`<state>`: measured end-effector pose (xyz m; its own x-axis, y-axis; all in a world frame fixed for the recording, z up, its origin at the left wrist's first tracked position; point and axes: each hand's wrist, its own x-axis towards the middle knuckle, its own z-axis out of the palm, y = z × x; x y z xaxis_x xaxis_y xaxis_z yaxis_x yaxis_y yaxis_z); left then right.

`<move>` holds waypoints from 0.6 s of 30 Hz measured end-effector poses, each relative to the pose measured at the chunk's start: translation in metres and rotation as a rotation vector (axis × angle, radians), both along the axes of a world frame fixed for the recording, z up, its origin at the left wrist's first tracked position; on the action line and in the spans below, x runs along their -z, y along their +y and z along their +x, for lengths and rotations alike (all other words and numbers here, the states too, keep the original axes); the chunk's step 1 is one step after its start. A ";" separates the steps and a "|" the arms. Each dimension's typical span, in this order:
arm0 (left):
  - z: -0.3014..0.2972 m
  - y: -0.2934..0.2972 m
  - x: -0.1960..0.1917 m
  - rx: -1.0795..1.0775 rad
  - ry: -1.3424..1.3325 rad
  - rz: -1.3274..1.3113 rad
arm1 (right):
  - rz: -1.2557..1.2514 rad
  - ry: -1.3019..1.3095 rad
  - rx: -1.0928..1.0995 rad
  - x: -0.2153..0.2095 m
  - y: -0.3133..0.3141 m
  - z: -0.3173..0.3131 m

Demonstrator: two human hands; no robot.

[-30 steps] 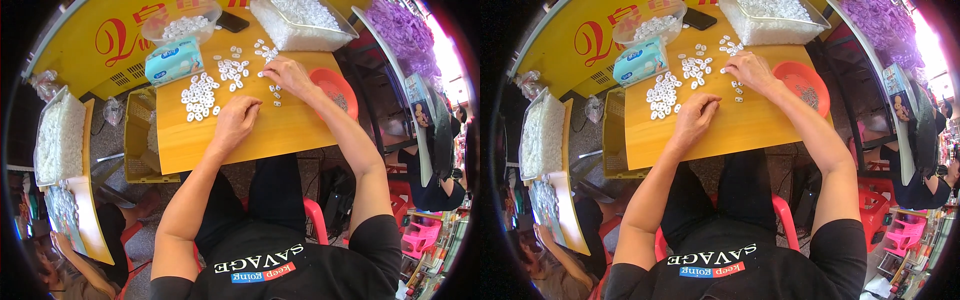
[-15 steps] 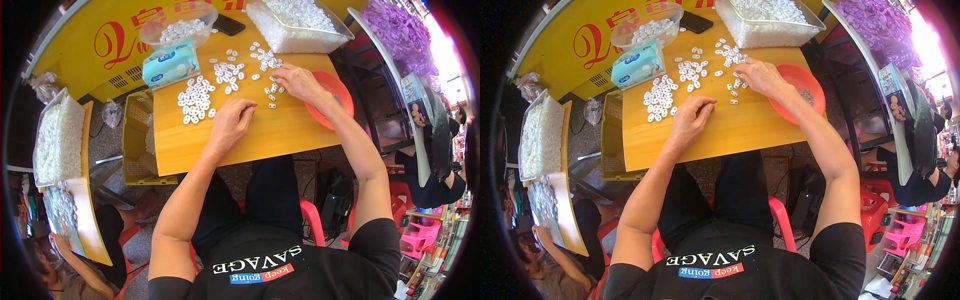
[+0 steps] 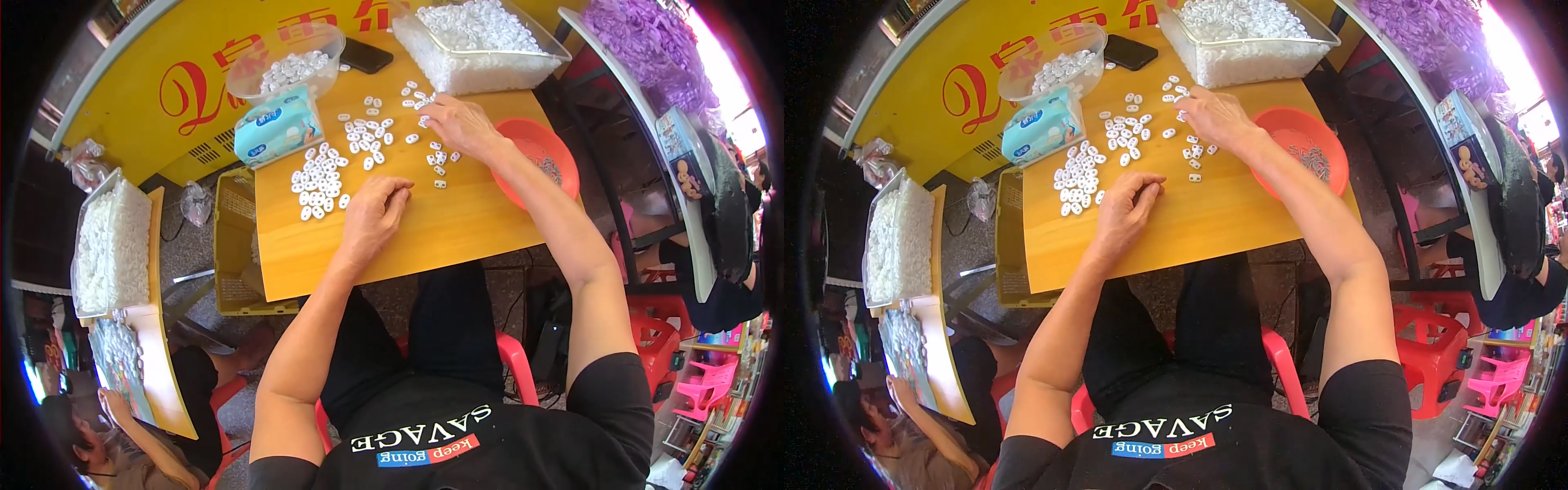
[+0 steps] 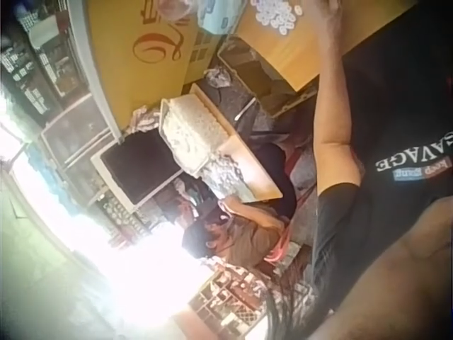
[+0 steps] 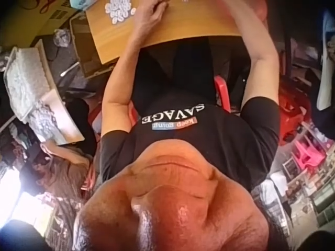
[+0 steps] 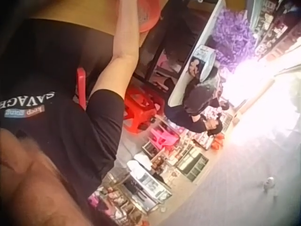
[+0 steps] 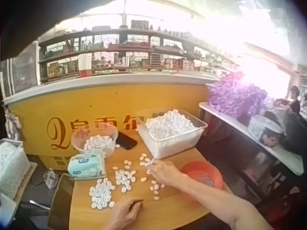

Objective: Assembling small plastic components by manually inserting metal pins.

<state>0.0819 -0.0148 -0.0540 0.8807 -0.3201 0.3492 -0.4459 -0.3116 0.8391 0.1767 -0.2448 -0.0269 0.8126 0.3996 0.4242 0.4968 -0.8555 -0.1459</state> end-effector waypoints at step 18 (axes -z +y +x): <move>0.001 0.000 0.001 0.010 0.047 -0.025 | -0.130 0.015 0.046 -0.013 -0.026 -0.013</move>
